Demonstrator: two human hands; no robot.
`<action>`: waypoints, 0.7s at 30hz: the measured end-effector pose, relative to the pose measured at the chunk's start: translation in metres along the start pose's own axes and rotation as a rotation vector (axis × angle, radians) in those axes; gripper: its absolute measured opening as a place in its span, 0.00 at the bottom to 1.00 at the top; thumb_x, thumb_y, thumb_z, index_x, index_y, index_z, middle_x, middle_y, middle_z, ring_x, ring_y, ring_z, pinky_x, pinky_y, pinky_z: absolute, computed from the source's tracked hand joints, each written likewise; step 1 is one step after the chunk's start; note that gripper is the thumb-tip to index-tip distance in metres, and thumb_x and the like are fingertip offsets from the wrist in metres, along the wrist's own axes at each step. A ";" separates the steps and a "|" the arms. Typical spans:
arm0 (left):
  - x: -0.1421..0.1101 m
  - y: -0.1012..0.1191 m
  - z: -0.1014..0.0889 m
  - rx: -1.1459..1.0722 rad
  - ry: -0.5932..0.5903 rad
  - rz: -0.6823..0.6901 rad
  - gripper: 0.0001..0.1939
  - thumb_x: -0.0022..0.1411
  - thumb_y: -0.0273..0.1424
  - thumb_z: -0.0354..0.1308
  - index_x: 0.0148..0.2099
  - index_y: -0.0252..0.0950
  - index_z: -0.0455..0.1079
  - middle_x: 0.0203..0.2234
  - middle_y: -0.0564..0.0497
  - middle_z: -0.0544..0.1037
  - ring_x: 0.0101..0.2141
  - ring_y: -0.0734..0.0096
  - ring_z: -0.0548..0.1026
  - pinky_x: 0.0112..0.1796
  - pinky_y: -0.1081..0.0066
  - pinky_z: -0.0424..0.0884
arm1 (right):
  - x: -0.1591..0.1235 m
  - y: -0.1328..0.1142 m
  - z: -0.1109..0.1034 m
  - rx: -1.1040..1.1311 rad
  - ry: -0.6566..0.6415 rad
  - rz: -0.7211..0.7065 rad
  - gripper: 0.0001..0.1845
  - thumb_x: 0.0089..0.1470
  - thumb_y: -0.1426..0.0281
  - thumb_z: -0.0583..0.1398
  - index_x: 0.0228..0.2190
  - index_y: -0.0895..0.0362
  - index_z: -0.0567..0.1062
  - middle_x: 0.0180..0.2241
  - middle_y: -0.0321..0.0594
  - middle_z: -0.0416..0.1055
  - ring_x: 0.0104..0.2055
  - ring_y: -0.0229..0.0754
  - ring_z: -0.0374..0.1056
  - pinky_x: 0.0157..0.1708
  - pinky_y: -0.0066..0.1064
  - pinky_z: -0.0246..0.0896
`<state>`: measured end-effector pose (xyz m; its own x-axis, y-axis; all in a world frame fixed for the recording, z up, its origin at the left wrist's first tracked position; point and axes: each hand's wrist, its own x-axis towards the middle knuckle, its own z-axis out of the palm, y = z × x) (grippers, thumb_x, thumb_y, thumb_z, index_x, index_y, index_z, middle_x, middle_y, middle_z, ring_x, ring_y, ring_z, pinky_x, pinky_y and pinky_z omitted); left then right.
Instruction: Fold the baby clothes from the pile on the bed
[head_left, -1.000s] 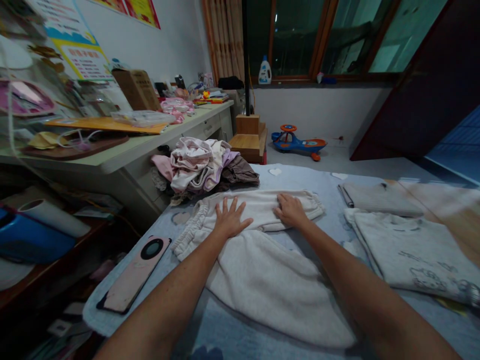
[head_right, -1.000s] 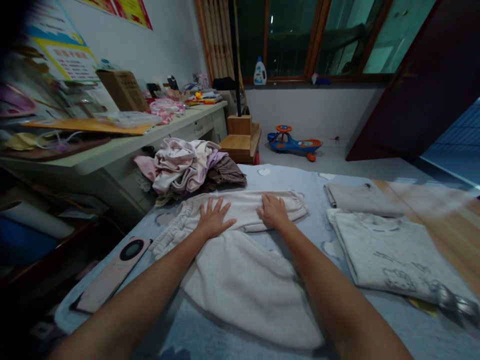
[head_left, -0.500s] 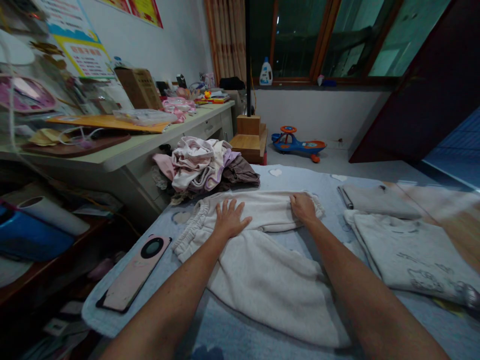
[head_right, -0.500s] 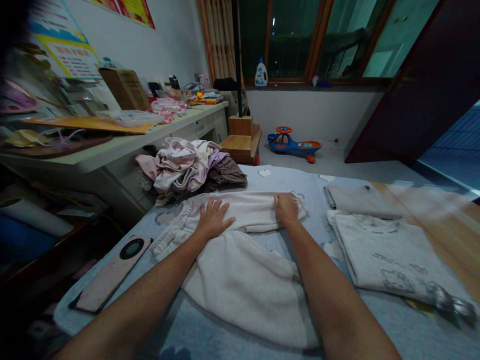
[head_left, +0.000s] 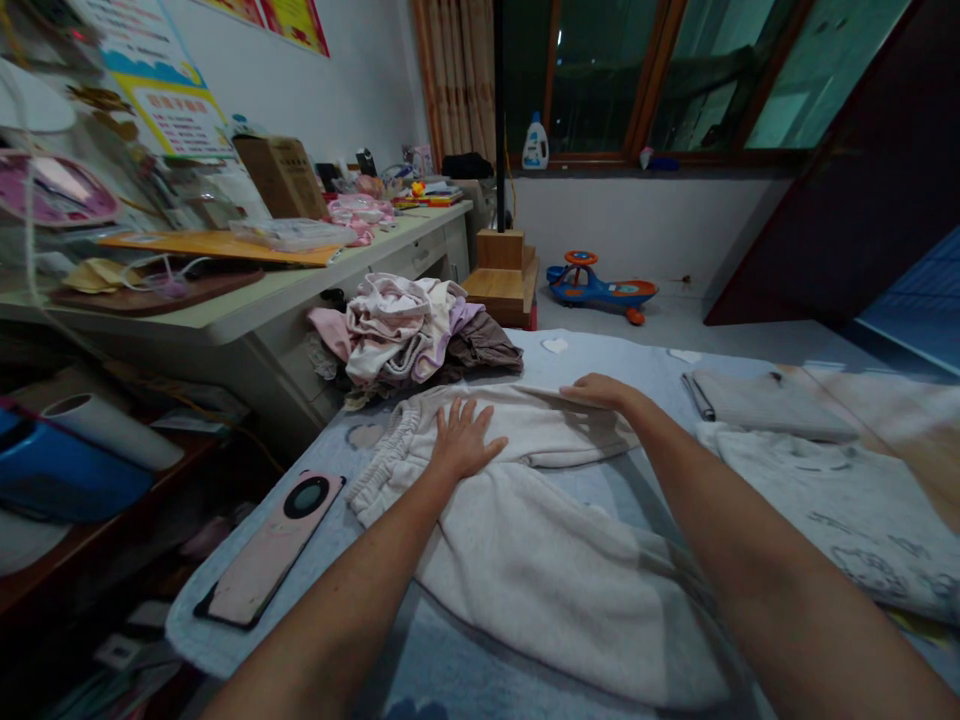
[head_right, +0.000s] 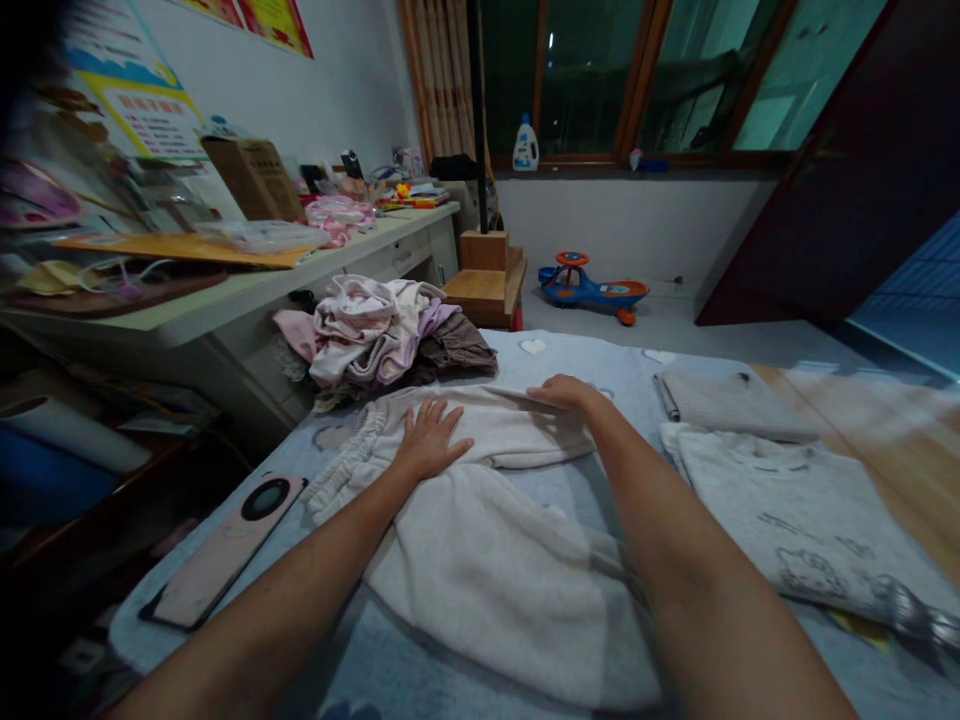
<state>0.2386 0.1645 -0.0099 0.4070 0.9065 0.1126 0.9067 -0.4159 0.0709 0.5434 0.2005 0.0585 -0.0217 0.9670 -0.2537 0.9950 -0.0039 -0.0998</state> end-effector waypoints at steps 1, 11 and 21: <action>0.000 0.000 0.000 -0.001 0.003 0.007 0.36 0.63 0.57 0.45 0.67 0.45 0.56 0.67 0.43 0.56 0.67 0.44 0.46 0.62 0.41 0.42 | 0.000 0.000 -0.001 0.000 -0.002 0.006 0.25 0.62 0.57 0.51 0.41 0.60 0.82 0.43 0.50 0.79 0.43 0.45 0.74 0.39 0.28 0.60; 0.016 0.038 -0.016 -0.193 -0.045 0.312 0.18 0.67 0.34 0.49 0.57 0.40 0.68 0.55 0.46 0.71 0.56 0.63 0.67 0.58 0.62 0.60 | -0.009 -0.007 0.019 0.015 0.100 -0.104 0.17 0.57 0.67 0.57 0.46 0.56 0.79 0.46 0.43 0.77 0.45 0.41 0.72 0.41 0.24 0.59; 0.028 0.076 -0.003 -0.162 0.051 0.194 0.26 0.60 0.50 0.58 0.57 0.45 0.68 0.49 0.47 0.70 0.50 0.54 0.67 0.50 0.58 0.65 | -0.018 -0.015 0.027 -0.059 0.162 -0.049 0.14 0.55 0.68 0.59 0.42 0.57 0.80 0.46 0.50 0.76 0.48 0.48 0.71 0.44 0.31 0.61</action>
<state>0.3180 0.1577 0.0014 0.5616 0.8054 0.1896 0.7810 -0.5917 0.2000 0.5264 0.1762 0.0381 -0.0588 0.9941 -0.0908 0.9973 0.0544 -0.0500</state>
